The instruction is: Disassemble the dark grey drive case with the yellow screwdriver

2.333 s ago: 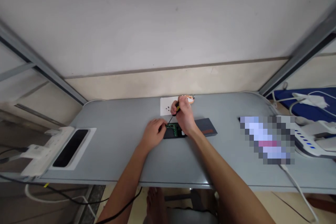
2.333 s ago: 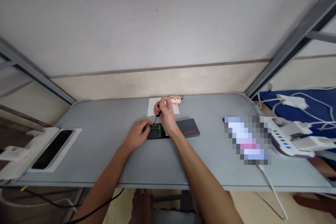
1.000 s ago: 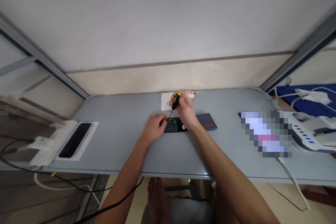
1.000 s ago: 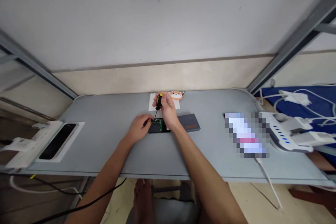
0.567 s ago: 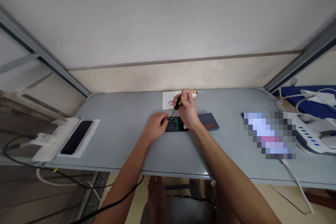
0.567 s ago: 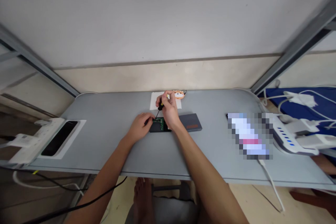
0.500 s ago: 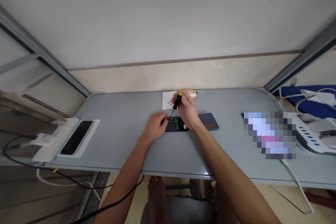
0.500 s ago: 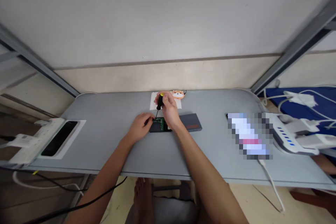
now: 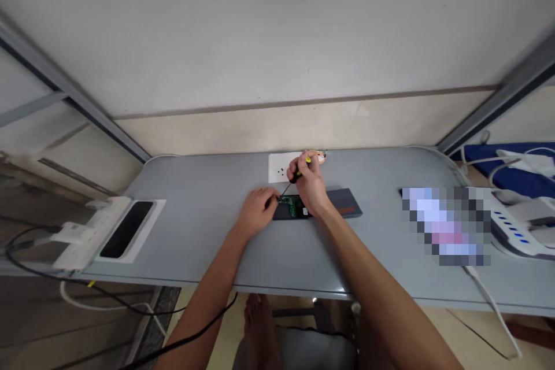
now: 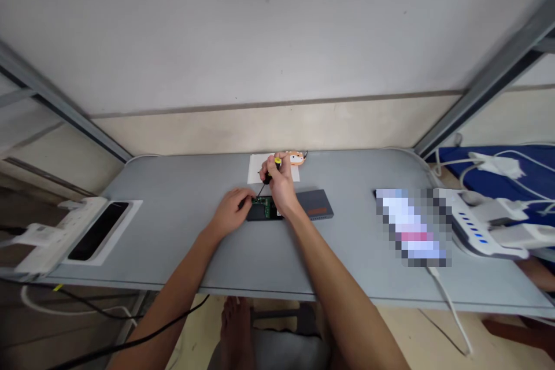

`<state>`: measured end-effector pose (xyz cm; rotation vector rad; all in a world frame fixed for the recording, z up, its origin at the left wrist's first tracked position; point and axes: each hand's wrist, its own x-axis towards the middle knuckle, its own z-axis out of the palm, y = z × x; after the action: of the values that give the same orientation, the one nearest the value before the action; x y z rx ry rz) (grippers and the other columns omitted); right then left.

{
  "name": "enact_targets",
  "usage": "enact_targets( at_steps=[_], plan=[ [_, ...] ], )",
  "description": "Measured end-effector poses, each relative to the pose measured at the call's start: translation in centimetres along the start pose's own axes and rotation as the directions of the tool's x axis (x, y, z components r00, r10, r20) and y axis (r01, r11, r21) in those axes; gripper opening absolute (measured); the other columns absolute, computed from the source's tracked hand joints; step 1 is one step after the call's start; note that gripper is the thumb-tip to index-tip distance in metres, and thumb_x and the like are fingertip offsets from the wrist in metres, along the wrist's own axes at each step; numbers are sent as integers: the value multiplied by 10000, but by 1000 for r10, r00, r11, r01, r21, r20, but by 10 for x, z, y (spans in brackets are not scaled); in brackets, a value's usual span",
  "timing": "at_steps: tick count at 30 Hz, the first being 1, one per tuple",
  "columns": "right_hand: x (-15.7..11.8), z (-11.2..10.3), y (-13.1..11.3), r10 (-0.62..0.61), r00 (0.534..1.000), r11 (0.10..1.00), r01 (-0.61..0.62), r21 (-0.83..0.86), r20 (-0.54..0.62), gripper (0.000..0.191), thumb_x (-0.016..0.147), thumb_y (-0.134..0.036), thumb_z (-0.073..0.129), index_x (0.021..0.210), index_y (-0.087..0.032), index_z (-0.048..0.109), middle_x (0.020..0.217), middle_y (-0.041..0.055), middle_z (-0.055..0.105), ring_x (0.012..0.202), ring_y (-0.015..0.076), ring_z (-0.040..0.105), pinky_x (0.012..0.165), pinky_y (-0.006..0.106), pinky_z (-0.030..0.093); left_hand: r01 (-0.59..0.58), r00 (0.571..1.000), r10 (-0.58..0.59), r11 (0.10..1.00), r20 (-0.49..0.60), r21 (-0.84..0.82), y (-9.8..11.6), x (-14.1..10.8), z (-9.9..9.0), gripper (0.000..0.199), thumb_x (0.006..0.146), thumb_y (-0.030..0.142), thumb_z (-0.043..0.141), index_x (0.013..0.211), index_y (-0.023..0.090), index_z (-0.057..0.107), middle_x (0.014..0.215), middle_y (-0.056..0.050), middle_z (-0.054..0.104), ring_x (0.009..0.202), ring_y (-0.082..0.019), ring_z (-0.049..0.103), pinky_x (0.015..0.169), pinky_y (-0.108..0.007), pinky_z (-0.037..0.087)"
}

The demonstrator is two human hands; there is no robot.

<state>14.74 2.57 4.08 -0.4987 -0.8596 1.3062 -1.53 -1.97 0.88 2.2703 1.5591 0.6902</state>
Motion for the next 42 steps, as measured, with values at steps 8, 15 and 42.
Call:
enact_targets(
  at_steps=[8,15,42],
  plan=[
    [-4,2,-8,64,990,997,-69,32,129,461,888,-696,709,1020,-263,621,750,-23,543,663,148,511,660,311,439,-17,1000,16,1000,-21,-1,-1,0,0,223,969,128,512,981,234,707,936,-31,759,927,-233,681,898,-369,499],
    [-2,2,-4,22,997,999,-24,32,74,478,838,-623,816,891,-298,469,655,-77,463,593,140,429,595,284,384,-17,1000,17,1000,-15,2,-1,0,-1,234,970,134,496,978,231,709,943,-37,761,932,-240,682,892,-377,508],
    [-5,6,-6,57,996,998,-57,-8,71,454,920,-727,619,1058,-298,561,734,-30,498,664,175,493,655,335,436,-16,1000,16,1000,-4,2,0,0,-2,241,981,164,488,997,239,716,934,-40,756,922,-237,676,924,-389,516]
  ],
)
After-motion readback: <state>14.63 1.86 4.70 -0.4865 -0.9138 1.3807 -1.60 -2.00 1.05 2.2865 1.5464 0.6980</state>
